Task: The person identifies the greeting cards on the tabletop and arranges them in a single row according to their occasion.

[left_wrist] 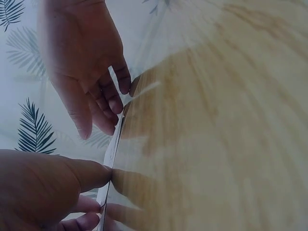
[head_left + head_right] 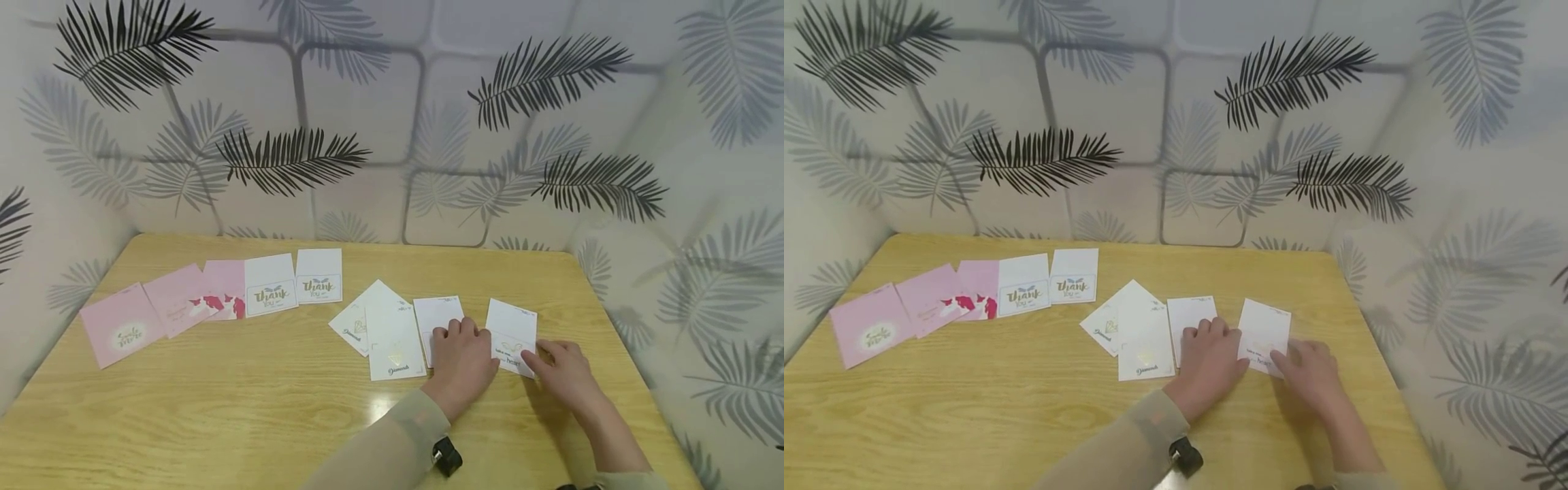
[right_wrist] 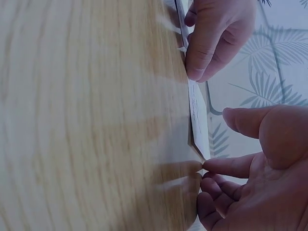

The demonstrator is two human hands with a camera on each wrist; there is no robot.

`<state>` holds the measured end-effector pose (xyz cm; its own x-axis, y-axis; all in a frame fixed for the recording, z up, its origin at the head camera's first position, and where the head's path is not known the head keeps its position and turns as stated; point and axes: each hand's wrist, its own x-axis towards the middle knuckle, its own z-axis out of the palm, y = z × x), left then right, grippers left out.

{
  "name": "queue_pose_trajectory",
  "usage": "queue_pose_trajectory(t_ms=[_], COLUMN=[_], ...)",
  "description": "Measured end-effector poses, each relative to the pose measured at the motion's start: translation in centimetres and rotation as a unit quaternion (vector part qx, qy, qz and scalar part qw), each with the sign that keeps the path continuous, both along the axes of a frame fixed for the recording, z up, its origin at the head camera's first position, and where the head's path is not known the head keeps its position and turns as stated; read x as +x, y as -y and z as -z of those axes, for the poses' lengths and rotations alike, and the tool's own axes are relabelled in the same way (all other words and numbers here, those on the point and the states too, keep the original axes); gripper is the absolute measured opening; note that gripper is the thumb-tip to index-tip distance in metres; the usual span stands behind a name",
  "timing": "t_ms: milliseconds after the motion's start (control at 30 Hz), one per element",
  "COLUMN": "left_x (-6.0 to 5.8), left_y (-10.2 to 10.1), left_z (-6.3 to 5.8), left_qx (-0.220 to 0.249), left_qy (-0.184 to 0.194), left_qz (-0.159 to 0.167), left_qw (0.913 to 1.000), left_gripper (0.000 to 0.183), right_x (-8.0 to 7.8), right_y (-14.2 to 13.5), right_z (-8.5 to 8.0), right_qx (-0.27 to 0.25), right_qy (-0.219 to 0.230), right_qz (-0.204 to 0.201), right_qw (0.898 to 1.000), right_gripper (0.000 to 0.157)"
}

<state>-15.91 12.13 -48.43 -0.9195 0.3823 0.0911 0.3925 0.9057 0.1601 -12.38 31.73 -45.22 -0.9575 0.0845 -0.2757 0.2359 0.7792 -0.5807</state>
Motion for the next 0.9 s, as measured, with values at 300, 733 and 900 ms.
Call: queue_pose_trajectory(t_ms=[300, 733, 900], left_x=[0.0, 0.0, 0.0], left_y=[0.0, 0.0, 0.0], left_z=[0.2, 0.2, 0.2], left_qx=[-0.001, -0.001, -0.001], left_qy=[-0.004, -0.005, -0.003], left_qz=[0.001, -0.002, -0.003], left_qw=[1.0000, 1.0000, 1.0000], left_gripper=[0.044, 0.045, 0.046], right_x=[-0.2, -1.2, -1.7], right_y=[0.1, -0.7, -1.5], right_z=[-0.3, 0.6, 1.9], right_qx=[-0.020, -0.058, -0.074], right_qy=[-0.008, -0.021, -0.027], right_qz=[0.008, 0.011, 0.035], right_qw=[1.000, 0.998, 0.996], right_gripper=[0.066, 0.065, 0.066])
